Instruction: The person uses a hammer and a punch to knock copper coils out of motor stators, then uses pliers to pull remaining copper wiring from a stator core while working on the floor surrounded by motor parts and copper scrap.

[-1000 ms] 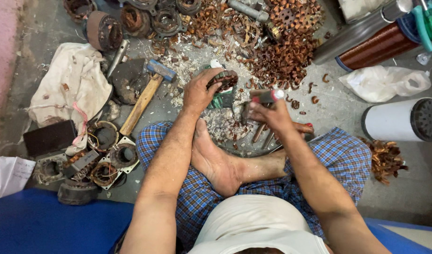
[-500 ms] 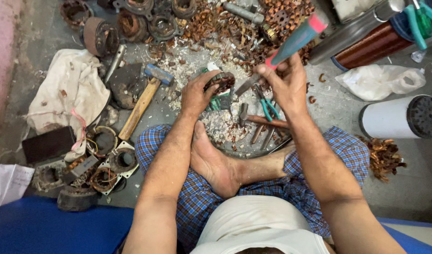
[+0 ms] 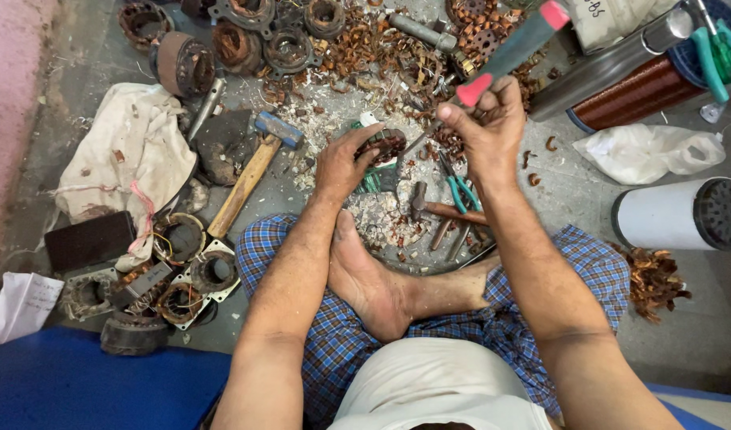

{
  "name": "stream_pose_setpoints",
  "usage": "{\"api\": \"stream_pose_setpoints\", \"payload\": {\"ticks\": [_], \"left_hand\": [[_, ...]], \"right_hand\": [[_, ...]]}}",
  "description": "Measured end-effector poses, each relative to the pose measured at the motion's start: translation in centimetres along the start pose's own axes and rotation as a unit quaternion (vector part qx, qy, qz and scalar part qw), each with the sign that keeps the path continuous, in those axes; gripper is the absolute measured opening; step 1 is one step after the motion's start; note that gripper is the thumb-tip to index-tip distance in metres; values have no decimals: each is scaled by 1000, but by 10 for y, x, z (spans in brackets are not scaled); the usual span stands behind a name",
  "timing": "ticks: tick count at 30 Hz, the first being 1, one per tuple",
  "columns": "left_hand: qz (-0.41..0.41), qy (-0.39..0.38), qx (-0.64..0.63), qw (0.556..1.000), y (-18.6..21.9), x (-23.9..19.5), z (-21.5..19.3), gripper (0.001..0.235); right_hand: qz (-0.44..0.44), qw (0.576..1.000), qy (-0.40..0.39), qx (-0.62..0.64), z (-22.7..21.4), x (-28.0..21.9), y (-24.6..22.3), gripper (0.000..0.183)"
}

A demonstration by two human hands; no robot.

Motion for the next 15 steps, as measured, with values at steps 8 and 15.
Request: {"api": "stream_pose_setpoints", "payload": {"ticks": [8, 15], "left_hand": [[-17, -24, 9, 1000, 3, 1, -3, 50], [-18, -14, 4, 1000, 9, 0, -6, 51]], "right_hand": [[-94, 959, -12, -266, 28, -3, -1, 55], [-113, 952, -10, -284, 37, -1, 11, 53]]}}
Point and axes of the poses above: each hand's wrist, its own x-axis towards the middle knuckle, its own z-axis out of the palm, y = z × x, the point moved 2 cm from there along x, towards the middle knuckle, and after that the axes turned 3 degrees about z, right-handed, at the moved point
